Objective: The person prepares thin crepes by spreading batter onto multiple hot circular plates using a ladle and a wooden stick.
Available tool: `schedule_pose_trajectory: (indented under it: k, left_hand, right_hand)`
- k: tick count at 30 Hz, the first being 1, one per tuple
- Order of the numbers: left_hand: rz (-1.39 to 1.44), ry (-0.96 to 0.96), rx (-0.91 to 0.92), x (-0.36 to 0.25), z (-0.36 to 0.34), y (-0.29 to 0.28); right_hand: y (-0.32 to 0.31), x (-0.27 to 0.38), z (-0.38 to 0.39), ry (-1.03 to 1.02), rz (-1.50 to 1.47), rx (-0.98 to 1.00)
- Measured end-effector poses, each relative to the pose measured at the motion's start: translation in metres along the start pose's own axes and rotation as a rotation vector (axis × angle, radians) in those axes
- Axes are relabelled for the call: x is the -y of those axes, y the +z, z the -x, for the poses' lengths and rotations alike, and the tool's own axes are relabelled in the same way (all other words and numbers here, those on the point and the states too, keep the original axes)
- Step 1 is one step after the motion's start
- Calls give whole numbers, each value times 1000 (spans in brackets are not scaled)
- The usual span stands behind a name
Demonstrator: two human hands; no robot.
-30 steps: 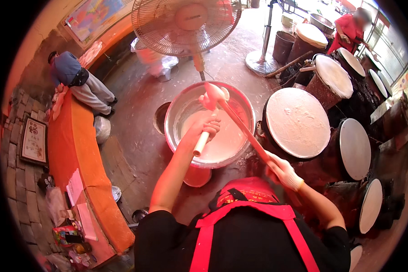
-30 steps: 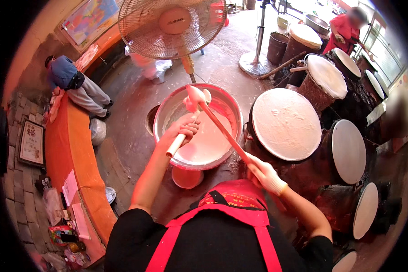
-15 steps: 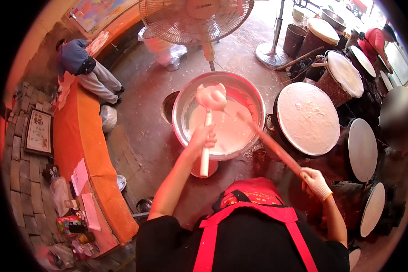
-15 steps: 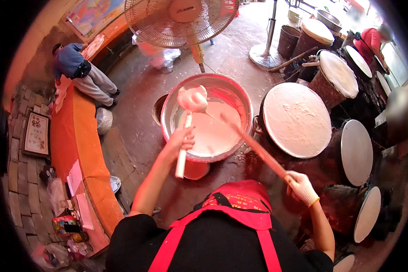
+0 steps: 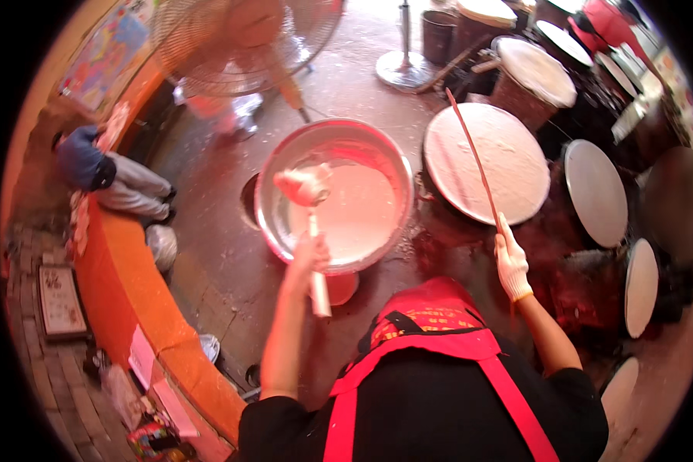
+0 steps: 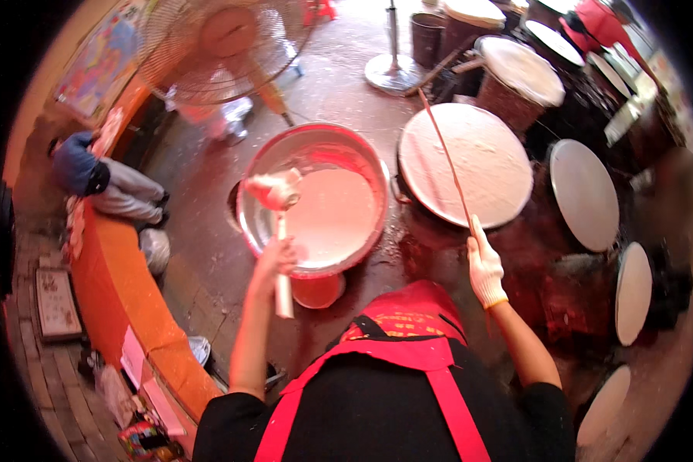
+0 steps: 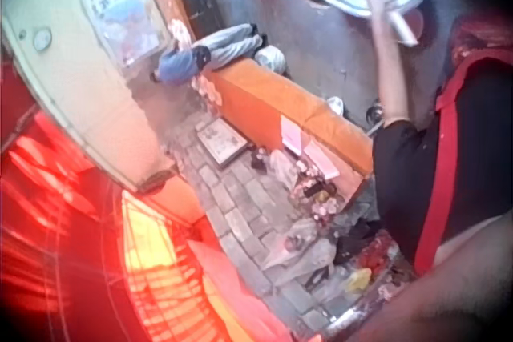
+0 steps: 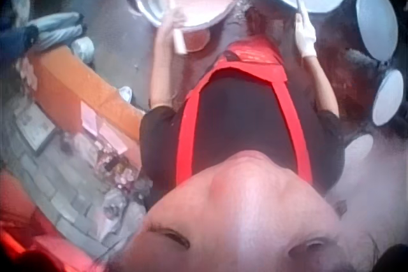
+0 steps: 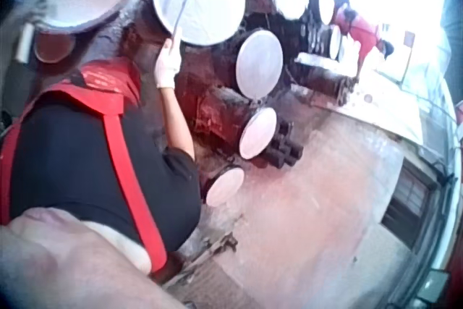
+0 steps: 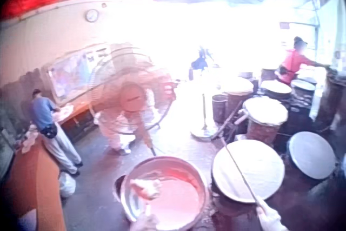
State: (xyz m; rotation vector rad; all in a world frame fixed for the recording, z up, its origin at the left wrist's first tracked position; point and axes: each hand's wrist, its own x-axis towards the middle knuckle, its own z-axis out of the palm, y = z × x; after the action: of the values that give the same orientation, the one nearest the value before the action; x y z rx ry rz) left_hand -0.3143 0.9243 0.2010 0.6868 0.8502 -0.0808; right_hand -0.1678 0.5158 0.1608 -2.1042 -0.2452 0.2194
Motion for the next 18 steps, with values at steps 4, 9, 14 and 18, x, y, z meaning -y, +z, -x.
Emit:
schedule_pose_trajectory:
  k: [4,9,14,18]
  left_hand:
    - [424,-242,104,-18,-26,-36]
    - [272,-202,135,-40,2,10]
    - [-419,201,-109,-32,44,97]
    - [-640,179,15,13,64,163]
  right_hand:
    - [-12,-46,-33,-20,110,-116]
    - [-7,-42,-41,-41,437,-85]
    - [0,-47,-6,-265,205,85]
    - [-45,-50,-4,227,-706,273]
